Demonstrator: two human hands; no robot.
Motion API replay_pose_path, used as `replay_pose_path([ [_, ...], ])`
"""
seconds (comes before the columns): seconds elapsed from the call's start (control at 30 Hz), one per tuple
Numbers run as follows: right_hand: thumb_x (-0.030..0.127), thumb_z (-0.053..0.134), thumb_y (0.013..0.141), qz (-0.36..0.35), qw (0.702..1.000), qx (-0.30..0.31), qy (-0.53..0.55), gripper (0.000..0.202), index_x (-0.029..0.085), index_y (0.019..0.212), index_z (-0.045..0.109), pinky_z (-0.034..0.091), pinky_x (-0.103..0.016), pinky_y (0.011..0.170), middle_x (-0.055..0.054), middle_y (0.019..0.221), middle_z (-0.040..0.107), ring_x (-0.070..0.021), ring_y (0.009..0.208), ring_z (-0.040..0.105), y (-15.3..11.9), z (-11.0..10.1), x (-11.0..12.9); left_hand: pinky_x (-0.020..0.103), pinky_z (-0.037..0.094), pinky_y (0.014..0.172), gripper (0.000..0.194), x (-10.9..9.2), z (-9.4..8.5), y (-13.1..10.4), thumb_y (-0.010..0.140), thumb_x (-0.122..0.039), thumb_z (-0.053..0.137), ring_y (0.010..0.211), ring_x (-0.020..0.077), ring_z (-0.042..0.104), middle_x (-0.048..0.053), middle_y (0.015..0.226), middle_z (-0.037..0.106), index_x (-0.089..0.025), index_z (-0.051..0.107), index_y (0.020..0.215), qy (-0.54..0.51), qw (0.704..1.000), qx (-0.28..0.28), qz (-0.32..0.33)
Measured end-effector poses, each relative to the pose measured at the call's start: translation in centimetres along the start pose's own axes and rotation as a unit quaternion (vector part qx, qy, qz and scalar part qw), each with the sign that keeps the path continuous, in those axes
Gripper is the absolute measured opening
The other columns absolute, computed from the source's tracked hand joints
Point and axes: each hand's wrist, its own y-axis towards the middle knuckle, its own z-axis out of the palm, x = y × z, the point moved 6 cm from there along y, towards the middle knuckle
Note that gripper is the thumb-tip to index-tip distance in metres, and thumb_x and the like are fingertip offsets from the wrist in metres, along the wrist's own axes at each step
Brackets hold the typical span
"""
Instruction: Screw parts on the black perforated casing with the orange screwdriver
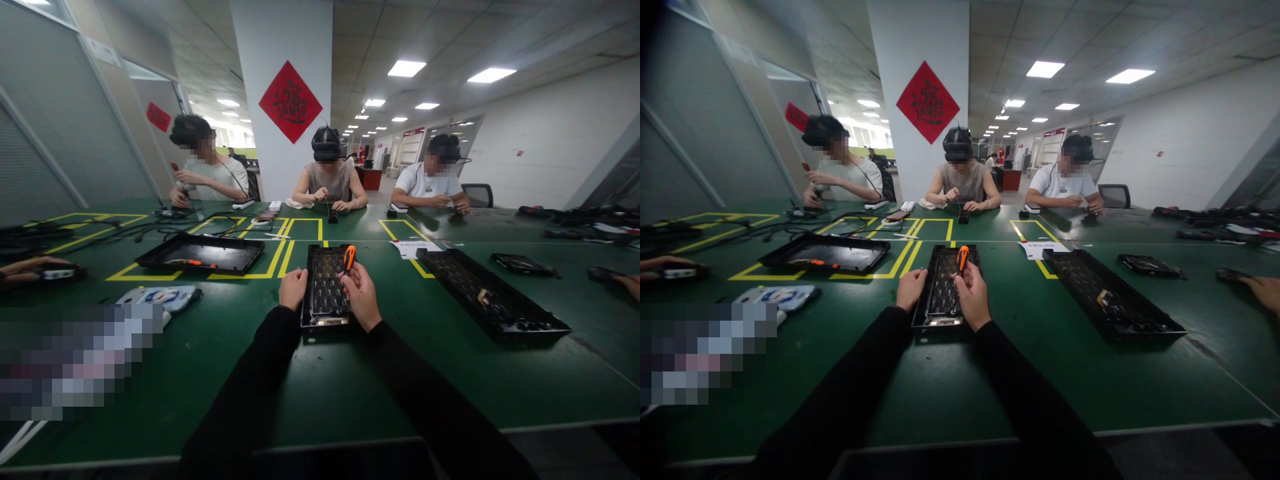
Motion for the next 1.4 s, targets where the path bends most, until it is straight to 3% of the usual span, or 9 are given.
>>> replay_pose_path([
  [0.2, 0.031, 0.062, 0.073, -0.015, 0.998, -0.004, -0.055, 0.038, 0.017, 0.107, 0.055, 0.044, -0.022, 0.055, -0.003, 0.090, 0.062, -0.0108, 0.062, 0.050, 0.0, -0.1, -0.1, 0.022, 0.026, 0.052, 0.038, 0.1, 0.1, -0.2, 0.079, -0.041, 0.045, 0.051, 0.0099, 0.038, -0.004, 0.049, 0.039, -0.017, 0.037, 0.050, -0.023, 0.999, 0.023, 0.031],
  [0.6, 0.027, 0.051, 0.081, -0.018, 1.000, 0.009, -0.009, 0.034, 0.018, 0.114, 0.052, 0.047, -0.027, 0.069, -0.005, 0.092, 0.063, -0.0151, 0.076, 0.058, -0.2, 0.3, 0.5, 0.022, 0.027, 0.054, 0.031, 0.1, 0.2, -0.5, 0.078, -0.035, 0.048, 0.054, 0.0098, 0.040, -0.005, 0.053, 0.040, -0.017, 0.038, 0.055, -0.032, 0.998, 0.034, 0.037],
  [0.73, 0.029, 0.057, 0.078, -0.031, 0.998, 0.010, -0.058, 0.032, 0.018, 0.108, 0.055, 0.045, -0.024, 0.061, -0.003, 0.089, 0.061, -0.0123, 0.067, 0.053, -0.2, 0.2, 0.5, 0.022, 0.026, 0.054, 0.030, 0.0, 0.2, -0.8, 0.078, -0.034, 0.048, 0.054, 0.0098, 0.039, -0.005, 0.053, 0.040, -0.017, 0.037, 0.056, -0.045, 0.997, 0.040, 0.043],
  [0.9, 0.030, 0.057, 0.077, -0.049, 0.993, -0.010, -0.104, 0.029, 0.018, 0.104, 0.059, 0.042, -0.021, 0.053, -0.003, 0.089, 0.056, -0.0101, 0.061, 0.047, -0.2, -0.3, 0.6, 0.022, 0.028, 0.055, 0.028, -2.1, -1.3, -1.3, 0.079, -0.035, 0.051, 0.055, 0.0103, 0.039, -0.004, 0.055, 0.043, -0.016, 0.046, 0.059, -0.051, 0.996, 0.045, 0.059],
  [1.0, 0.030, 0.055, 0.078, -0.032, 0.997, -0.006, -0.072, 0.042, 0.019, 0.118, 0.052, 0.044, -0.023, 0.055, -0.005, 0.094, 0.059, -0.0112, 0.064, 0.051, -0.1, -0.2, 0.3, 0.023, 0.035, 0.061, 0.024, -5.6, -1.7, -2.3, 0.074, -0.038, 0.060, 0.065, 0.0120, 0.046, 0.001, 0.071, 0.054, -0.015, 0.059, 0.070, -0.100, 0.974, 0.131, 0.158],
  [1.07, 0.029, 0.054, 0.079, -0.024, 0.998, -0.003, -0.059, 0.046, 0.018, 0.124, 0.047, 0.046, -0.024, 0.058, -0.006, 0.096, 0.061, -0.0122, 0.066, 0.053, -0.1, -0.2, 0.2, 0.024, 0.039, 0.068, 0.021, -7.6, -1.1, -3.5, 0.072, -0.035, 0.063, 0.073, 0.0139, 0.051, 0.004, 0.079, 0.059, -0.015, 0.066, 0.076, -0.134, 0.935, 0.248, 0.216],
  [1.13, 0.028, 0.052, 0.081, -0.025, 0.998, -0.003, -0.056, 0.045, 0.017, 0.124, 0.047, 0.047, -0.025, 0.062, -0.006, 0.095, 0.062, -0.0135, 0.069, 0.056, -0.2, -0.2, 0.3, 0.025, 0.041, 0.072, 0.016, -8.6, -0.5, -4.5, 0.072, -0.030, 0.064, 0.076, 0.0144, 0.054, 0.005, 0.080, 0.062, -0.015, 0.068, 0.077, -0.158, 0.899, 0.324, 0.249],
  [1.2, 0.028, 0.050, 0.082, -0.030, 0.998, -0.005, -0.056, 0.041, 0.016, 0.122, 0.049, 0.048, -0.027, 0.067, -0.006, 0.095, 0.063, -0.0150, 0.074, 0.057, -0.2, -0.2, 0.4, 0.026, 0.042, 0.075, 0.014, -8.8, 0.1, -5.1, 0.070, -0.026, 0.066, 0.077, 0.0146, 0.055, 0.005, 0.081, 0.063, -0.015, 0.070, 0.077, -0.161, 0.882, 0.360, 0.259],
  [1.4, 0.027, 0.049, 0.083, -0.041, 0.997, -0.008, -0.059, 0.038, 0.017, 0.120, 0.049, 0.047, -0.031, 0.076, -0.006, 0.092, 0.064, -0.0164, 0.078, 0.059, -0.3, -0.3, 0.5, 0.027, 0.043, 0.080, 0.016, -8.5, 0.8, -5.6, 0.068, -0.022, 0.067, 0.083, 0.0156, 0.056, 0.006, 0.089, 0.062, -0.016, 0.071, 0.082, -0.154, 0.866, 0.405, 0.250],
])
